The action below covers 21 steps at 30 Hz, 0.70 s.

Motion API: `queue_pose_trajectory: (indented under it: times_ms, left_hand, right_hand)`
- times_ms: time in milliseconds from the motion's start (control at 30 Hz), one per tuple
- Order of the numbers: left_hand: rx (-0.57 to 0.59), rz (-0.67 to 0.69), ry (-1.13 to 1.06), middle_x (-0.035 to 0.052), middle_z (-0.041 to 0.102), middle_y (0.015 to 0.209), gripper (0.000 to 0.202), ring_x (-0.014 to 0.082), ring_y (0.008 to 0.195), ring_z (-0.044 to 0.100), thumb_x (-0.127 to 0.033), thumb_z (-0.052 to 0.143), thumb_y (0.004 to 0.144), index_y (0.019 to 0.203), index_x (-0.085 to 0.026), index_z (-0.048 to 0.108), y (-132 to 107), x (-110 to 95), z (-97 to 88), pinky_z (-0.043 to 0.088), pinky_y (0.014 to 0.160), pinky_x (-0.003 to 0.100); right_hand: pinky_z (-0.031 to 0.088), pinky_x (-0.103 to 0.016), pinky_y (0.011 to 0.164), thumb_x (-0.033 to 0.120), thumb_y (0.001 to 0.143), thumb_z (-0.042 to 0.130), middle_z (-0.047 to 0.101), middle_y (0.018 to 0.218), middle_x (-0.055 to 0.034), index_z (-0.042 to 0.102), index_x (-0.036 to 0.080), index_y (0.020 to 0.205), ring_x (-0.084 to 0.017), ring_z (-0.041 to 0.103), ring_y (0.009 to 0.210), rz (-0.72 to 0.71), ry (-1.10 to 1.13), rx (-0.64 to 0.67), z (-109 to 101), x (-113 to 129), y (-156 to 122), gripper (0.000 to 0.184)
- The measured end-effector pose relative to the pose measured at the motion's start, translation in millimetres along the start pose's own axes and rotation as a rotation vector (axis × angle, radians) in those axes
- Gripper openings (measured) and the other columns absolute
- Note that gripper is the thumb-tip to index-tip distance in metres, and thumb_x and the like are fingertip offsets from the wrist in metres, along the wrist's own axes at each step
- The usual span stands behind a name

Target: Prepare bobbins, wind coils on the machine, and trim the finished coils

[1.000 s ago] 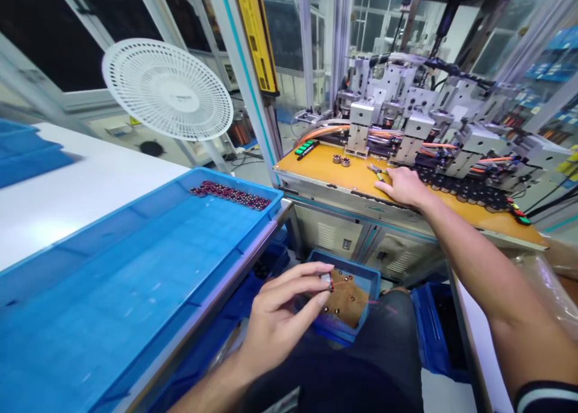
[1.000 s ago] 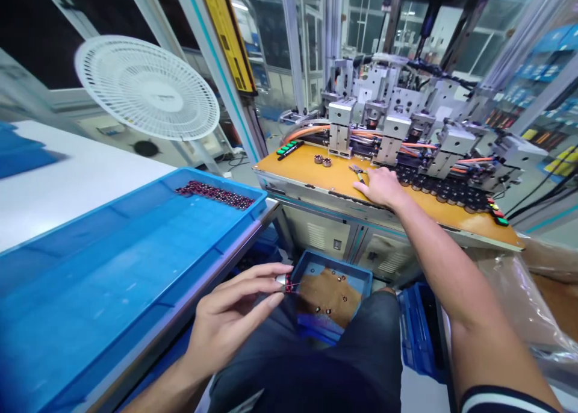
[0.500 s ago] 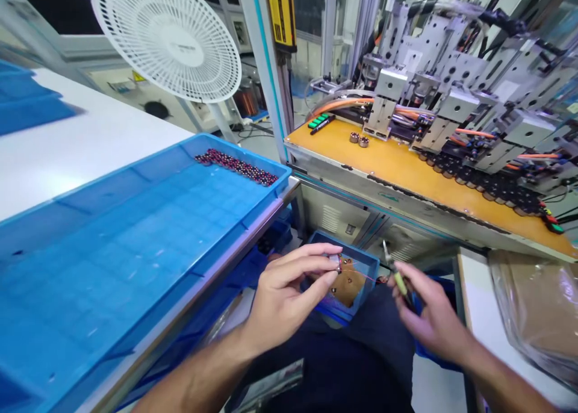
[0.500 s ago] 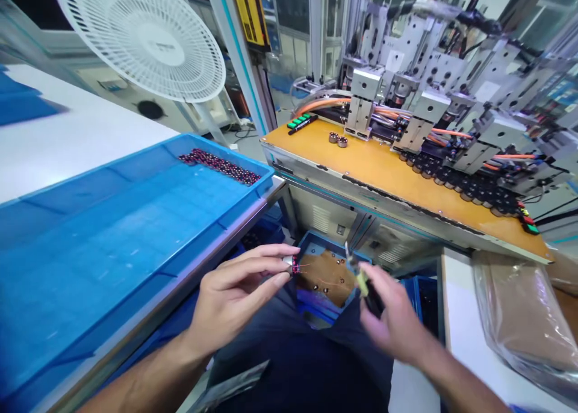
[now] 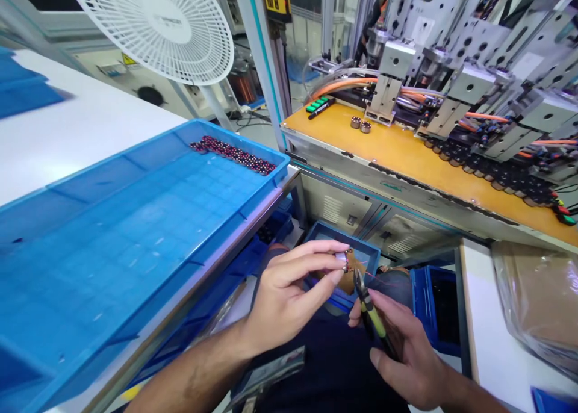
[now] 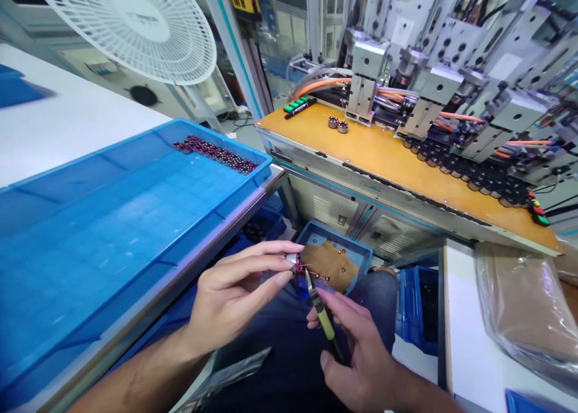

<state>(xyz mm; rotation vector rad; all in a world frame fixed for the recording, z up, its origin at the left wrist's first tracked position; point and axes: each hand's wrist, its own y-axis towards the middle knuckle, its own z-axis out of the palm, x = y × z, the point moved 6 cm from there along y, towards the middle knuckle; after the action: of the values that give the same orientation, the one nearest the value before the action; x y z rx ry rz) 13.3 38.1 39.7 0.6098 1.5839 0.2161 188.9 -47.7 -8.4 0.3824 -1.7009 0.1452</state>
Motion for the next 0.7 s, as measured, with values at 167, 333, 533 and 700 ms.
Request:
queue_pose_trajectory:
  times_ms: [167, 333, 533, 700]
  left_hand:
    - [0.004, -0.008, 0.002, 0.0114, 0.075, 0.107, 0.023, 0.0214, 0.094, 0.073, -0.003, 0.068, 0.081, 0.096, -0.018, 0.076, -1.0, 0.0, -0.4, 0.060, 0.083, 0.031]
    - [0.012, -0.011, -0.012, 0.0102, 0.075, 0.108, 0.025, 0.0203, 0.095, 0.073, -0.002, 0.068, 0.080, 0.097, -0.019, 0.075, -2.1, 0.7, 0.0, 0.060, 0.084, 0.030]
    - [0.014, 0.002, -0.004, 0.0106, 0.076, 0.108, 0.025, 0.0198, 0.094, 0.073, -0.001, 0.068, 0.080, 0.096, -0.018, 0.076, -2.1, -0.3, 2.0, 0.060, 0.084, 0.030]
    - [0.036, 0.014, 0.004, 0.0115, 0.075, 0.108, 0.024, 0.0211, 0.093, 0.073, -0.002, 0.068, 0.080, 0.096, -0.019, 0.075, -1.7, 0.5, 2.4, 0.060, 0.084, 0.032]
  right_hand:
    - [0.057, -0.038, 0.088, -0.003, 0.072, 0.053, 0.061, 0.111, -0.0069, 0.041, 0.036, 0.146, -0.019, 0.066, 0.093, -0.054, 0.043, -0.033, 1.7, 8.4, 7.7, 0.084]
    - [0.058, -0.032, 0.073, -0.001, 0.074, 0.051, 0.061, 0.099, -0.0042, 0.043, 0.037, 0.144, -0.015, 0.063, 0.078, -0.093, 0.037, -0.062, 2.3, 12.4, 11.6, 0.080]
    - [0.054, -0.026, 0.063, -0.001, 0.078, 0.051, 0.062, 0.085, -0.0003, 0.046, 0.034, 0.143, -0.011, 0.058, 0.066, -0.097, -0.055, -0.113, 3.6, 3.0, 6.2, 0.074]
    - [0.052, -0.025, 0.059, 0.002, 0.081, 0.053, 0.061, 0.085, -0.0011, 0.049, 0.034, 0.141, -0.012, 0.057, 0.066, 0.043, 0.021, -0.117, 1.3, -3.1, 7.4, 0.069]
